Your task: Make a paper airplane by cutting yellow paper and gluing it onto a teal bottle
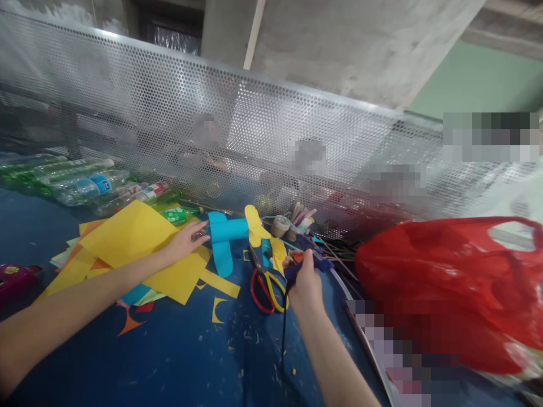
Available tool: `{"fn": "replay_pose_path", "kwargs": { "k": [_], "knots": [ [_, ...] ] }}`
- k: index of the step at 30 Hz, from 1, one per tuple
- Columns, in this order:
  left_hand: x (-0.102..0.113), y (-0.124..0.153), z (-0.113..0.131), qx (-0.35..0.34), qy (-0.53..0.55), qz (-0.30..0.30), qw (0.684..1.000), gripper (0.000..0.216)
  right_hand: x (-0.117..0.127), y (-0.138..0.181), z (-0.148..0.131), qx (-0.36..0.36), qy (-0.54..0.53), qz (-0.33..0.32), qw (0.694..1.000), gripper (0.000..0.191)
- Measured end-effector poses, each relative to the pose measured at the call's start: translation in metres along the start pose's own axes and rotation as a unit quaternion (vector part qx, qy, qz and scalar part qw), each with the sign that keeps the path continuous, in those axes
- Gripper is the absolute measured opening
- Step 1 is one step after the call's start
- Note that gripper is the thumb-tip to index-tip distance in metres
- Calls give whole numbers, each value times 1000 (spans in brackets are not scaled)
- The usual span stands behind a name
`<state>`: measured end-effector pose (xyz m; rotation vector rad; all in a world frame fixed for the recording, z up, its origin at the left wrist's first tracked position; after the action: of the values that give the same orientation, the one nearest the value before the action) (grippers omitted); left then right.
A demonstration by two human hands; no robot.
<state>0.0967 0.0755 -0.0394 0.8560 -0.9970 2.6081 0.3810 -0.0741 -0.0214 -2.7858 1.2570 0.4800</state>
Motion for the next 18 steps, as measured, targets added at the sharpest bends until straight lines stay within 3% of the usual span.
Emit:
{"fn": "replay_pose_path", "kwargs": {
  "k": [7,13,18],
  "knots": [
    [3,-1,-9,30,27,13,999,51,38,-26,38,-100,98,32,990,36],
    [4,-2,-12,37,32,23,999,49,62,-29,43,-107,154,47,981,41],
    [3,-2,-10,45,28,6,999,50,67,-27,49,-127,134,45,982,32]
  ]
}}
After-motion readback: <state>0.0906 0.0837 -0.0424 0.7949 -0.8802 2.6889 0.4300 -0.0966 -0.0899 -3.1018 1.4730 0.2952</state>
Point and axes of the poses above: each hand's wrist, its own y-axis away from the middle knuckle, its own x-axis out of the back of the hand, z = x × y, the point moved 9 cm from there along -y, towards the middle knuckle, and after that the axes turned 3 degrees about -y, right-handed, at the moved point
